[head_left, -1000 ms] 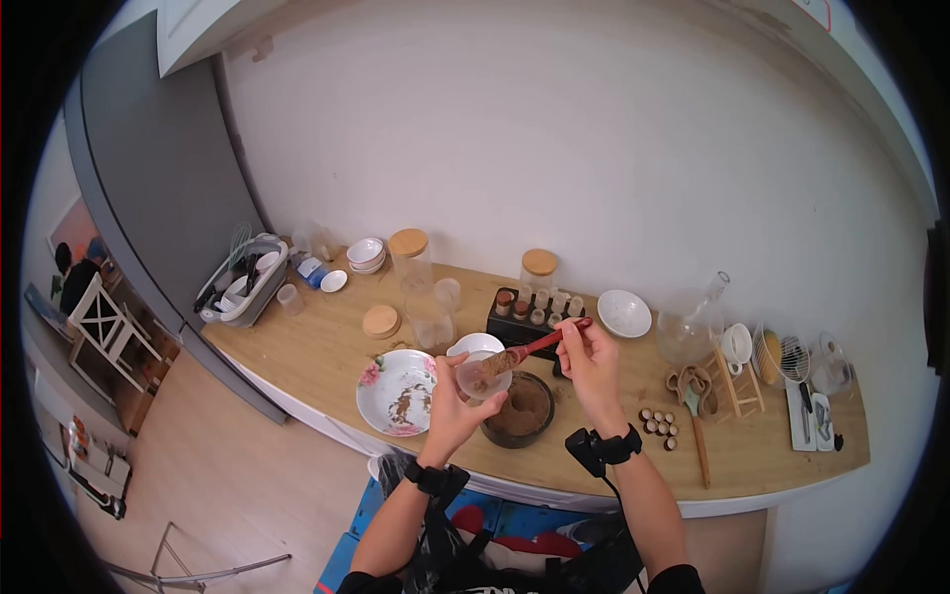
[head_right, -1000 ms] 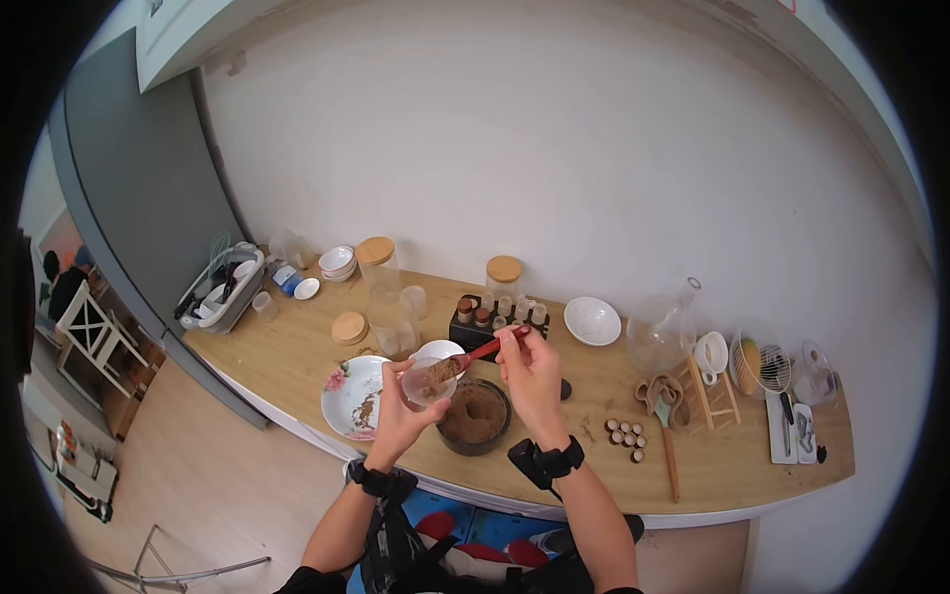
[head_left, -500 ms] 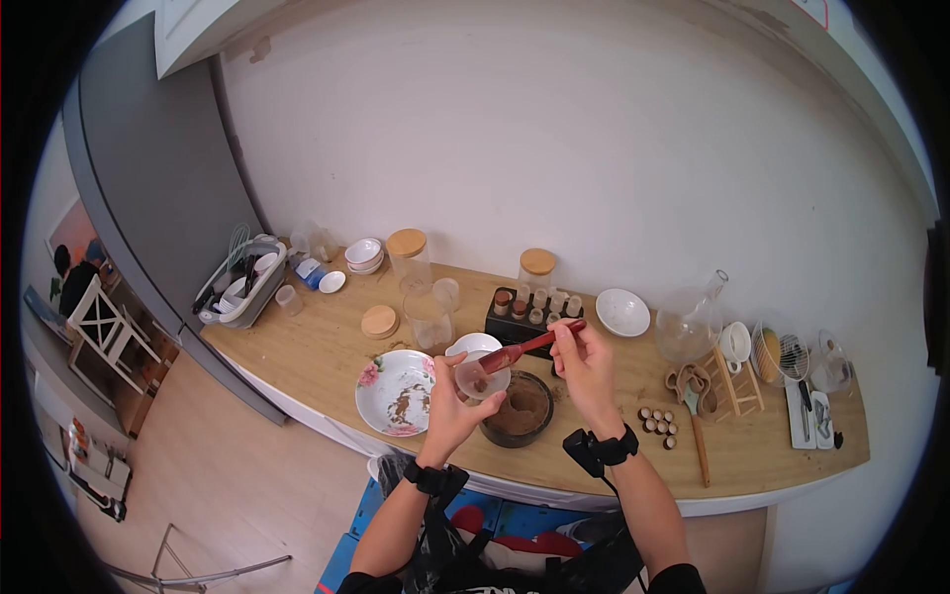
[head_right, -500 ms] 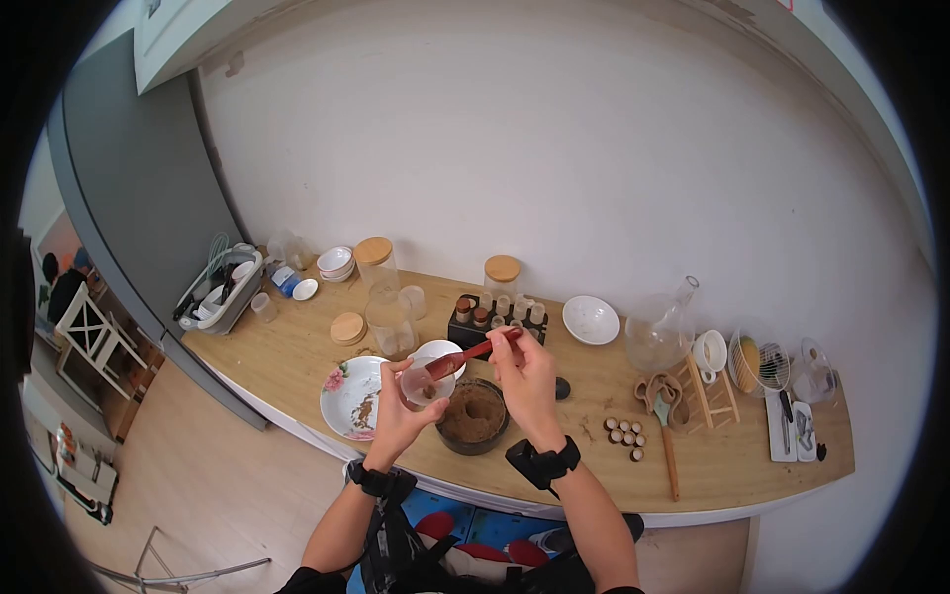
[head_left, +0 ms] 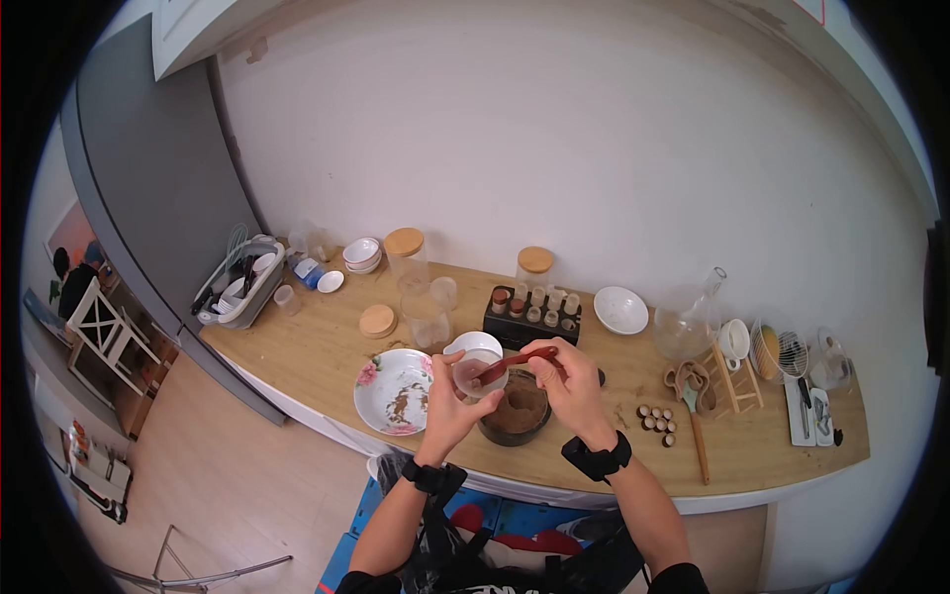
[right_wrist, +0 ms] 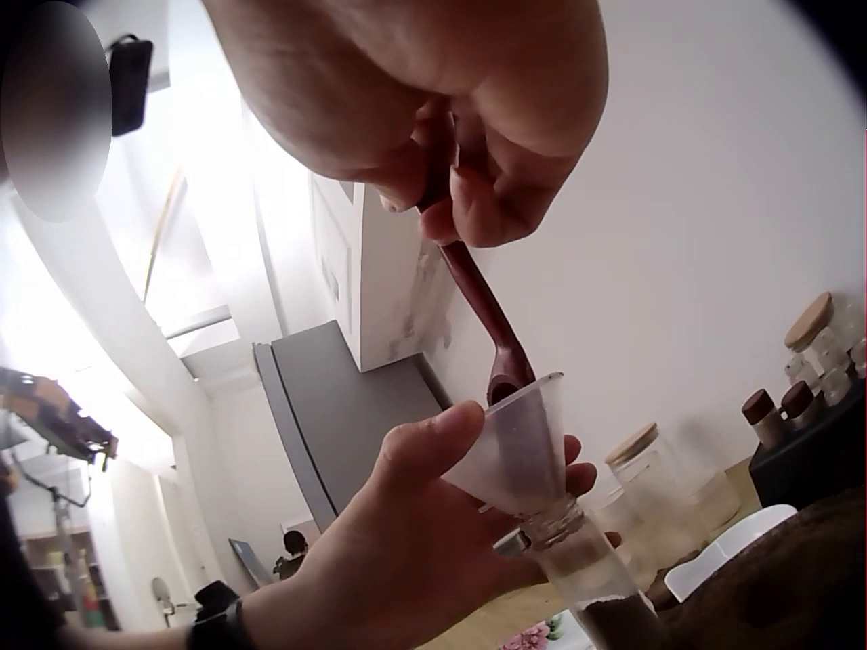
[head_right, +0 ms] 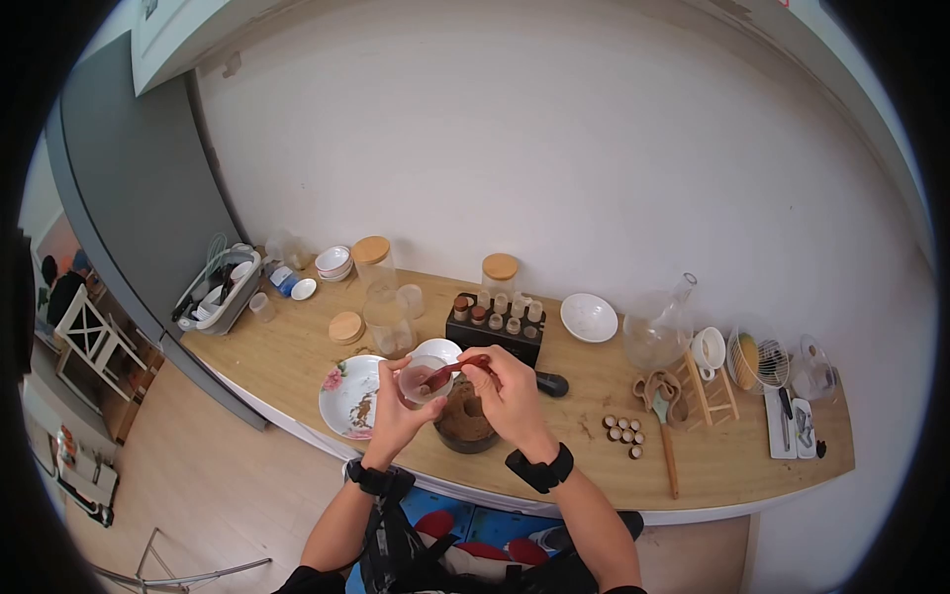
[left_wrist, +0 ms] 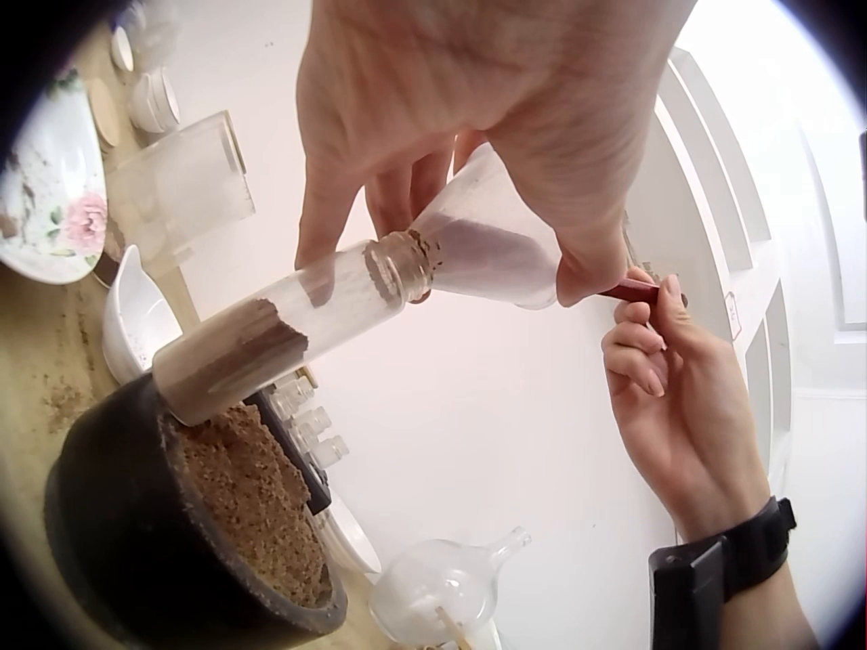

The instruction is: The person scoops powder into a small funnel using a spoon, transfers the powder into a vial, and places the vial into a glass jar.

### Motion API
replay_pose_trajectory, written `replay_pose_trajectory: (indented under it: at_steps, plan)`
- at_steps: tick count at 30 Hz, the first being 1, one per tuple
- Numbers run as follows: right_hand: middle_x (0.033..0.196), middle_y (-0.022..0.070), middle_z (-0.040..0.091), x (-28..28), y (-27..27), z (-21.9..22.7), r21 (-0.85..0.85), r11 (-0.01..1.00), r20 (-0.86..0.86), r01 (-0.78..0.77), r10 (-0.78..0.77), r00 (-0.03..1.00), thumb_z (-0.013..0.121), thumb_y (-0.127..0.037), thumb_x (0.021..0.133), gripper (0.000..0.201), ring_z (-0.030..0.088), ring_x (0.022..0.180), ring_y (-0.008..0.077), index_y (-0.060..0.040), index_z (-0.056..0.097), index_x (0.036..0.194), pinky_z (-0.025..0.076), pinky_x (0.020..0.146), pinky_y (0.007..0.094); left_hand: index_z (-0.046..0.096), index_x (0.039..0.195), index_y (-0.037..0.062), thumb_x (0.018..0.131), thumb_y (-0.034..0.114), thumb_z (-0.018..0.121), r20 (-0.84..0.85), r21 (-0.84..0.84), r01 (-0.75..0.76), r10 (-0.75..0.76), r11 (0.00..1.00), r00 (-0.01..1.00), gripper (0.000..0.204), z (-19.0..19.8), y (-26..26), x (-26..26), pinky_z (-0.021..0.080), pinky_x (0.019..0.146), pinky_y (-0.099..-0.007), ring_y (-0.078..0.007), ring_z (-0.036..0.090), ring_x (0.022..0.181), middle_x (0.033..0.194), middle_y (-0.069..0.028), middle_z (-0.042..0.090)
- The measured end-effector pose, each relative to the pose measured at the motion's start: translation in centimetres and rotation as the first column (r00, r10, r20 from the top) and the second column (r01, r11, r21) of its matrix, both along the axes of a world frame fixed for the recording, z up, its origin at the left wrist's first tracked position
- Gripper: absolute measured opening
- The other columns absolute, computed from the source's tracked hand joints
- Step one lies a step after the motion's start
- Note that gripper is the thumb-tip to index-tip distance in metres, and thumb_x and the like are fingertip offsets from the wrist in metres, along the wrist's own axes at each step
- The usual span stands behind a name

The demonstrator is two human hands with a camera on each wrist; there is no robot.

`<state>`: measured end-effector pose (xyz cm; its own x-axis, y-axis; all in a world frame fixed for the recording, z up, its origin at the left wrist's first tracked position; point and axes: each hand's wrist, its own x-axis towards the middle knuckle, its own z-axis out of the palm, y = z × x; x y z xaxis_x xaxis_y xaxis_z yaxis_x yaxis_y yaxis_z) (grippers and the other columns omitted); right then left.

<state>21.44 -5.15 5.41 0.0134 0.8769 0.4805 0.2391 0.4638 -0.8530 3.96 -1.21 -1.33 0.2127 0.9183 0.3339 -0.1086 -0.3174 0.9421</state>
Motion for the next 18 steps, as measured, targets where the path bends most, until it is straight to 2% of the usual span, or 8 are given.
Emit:
replay_pose_trajectory:
  at_steps: [2, 3, 6, 7, 9, 13, 18]
  plan:
    - [0.074, -0.0004, 0.054, 0.5, 0.1, -0.2, 0.009, 0.998, -0.126, 0.067, -0.065, 0.990, 0.057, -0.017, 0.094, 0.016, 0.049, 0.062, 0.0049, -0.0023, 0.062, 0.100, 0.040, 0.056, 0.0194, 0.030, 0.120, -0.0011, 0.071, 0.012, 0.080, -0.035, 0.027, -0.031, 0.032, 0.999, 0.999, 0.072, -0.2, 0.1, -0.2, 0.049, 0.089, -0.0333, -0.0213, 0.058, 0.103, 0.112, -0.0185, 0.055]
    - [0.074, -0.0004, 0.054, 0.8, 0.1, -0.1, 0.011, 0.998, -0.125, 0.063, -0.062, 0.990, 0.057, -0.017, 0.094, 0.016, 0.049, 0.062, 0.0049, -0.0023, 0.062, 0.100, 0.040, 0.056, 0.0194, 0.030, 0.119, -0.0030, 0.071, 0.013, 0.080, -0.072, 0.052, -0.056, 0.060, 0.997, 0.996, 0.071, -0.3, 0.1, -0.3, 0.050, 0.088, -0.0327, -0.0208, 0.059, 0.102, 0.112, -0.0187, 0.055]
    - [0.075, -0.0023, 0.053, 1.8, -0.3, 0.9, 0.005, 0.978, -0.393, 0.207, -0.188, 0.900, 0.053, -0.021, 0.096, 0.020, 0.044, 0.059, 0.0028, -0.0022, 0.061, 0.100, 0.035, 0.051, 0.0181, 0.031, 0.120, -0.0027, 0.071, 0.013, 0.080, -0.020, 0.048, -0.031, 0.032, 0.998, 0.999, 0.071, -0.8, 0.3, -0.2, 0.050, 0.088, -0.0329, -0.0206, 0.059, 0.101, 0.111, -0.0183, 0.055]
    - [0.075, -0.0023, 0.053, 2.3, -0.4, 0.6, 0.002, 0.978, -0.393, 0.210, -0.192, 0.899, 0.053, -0.021, 0.096, 0.020, 0.044, 0.059, 0.0028, -0.0022, 0.061, 0.100, 0.035, 0.051, 0.0181, 0.031, 0.120, -0.0027, 0.071, 0.013, 0.080, -0.020, 0.045, -0.028, 0.029, 0.999, 0.999, 0.071, -0.8, 0.3, -0.2, 0.050, 0.088, -0.0329, -0.0206, 0.059, 0.101, 0.111, -0.0183, 0.055]
    - [0.073, -0.0026, 0.053, 3.6, -0.3, -0.4, -0.062, 0.944, -0.398, 0.325, -0.322, 0.859, 0.053, -0.022, 0.096, 0.021, 0.044, 0.057, 0.0027, -0.0018, 0.061, 0.099, 0.034, 0.050, 0.0183, 0.031, 0.120, -0.0024, 0.071, 0.012, 0.080, -0.038, 0.045, -0.043, 0.044, 0.998, 0.998, 0.071, -0.6, 0.2, -0.2, 0.051, 0.087, -0.0331, -0.0208, 0.059, 0.101, 0.112, -0.0181, 0.055]
    - [0.069, -0.0033, 0.053, 4.7, -0.1, -3.9, -0.169, 0.903, -0.232, 0.395, -0.426, 0.875, 0.056, -0.023, 0.095, 0.023, 0.047, 0.059, 0.0029, -0.0011, 0.062, 0.097, 0.036, 0.051, 0.0184, 0.031, 0.119, -0.0021, 0.071, 0.012, 0.080, -0.022, 0.039, -0.038, 0.039, 0.999, 0.999, 0.071, -0.6, 0.3, -0.1, 0.051, 0.087, -0.0332, -0.0208, 0.059, 0.100, 0.112, -0.0179, 0.056]
    - [0.068, -0.0010, 0.056, 4.8, 0.9, -5.8, -0.122, 0.889, -0.106, 0.441, -0.453, 0.885, 0.057, -0.022, 0.094, 0.024, 0.049, 0.059, 0.0048, 0.0010, 0.063, 0.093, 0.038, 0.052, 0.0221, 0.029, 0.119, -0.0020, 0.072, 0.011, 0.079, -0.003, 0.022, -0.021, 0.021, 1.000, 1.000, 0.070, -0.6, 0.2, -0.1, 0.050, 0.087, -0.0323, -0.0196, 0.058, 0.099, 0.111, -0.0170, 0.057]
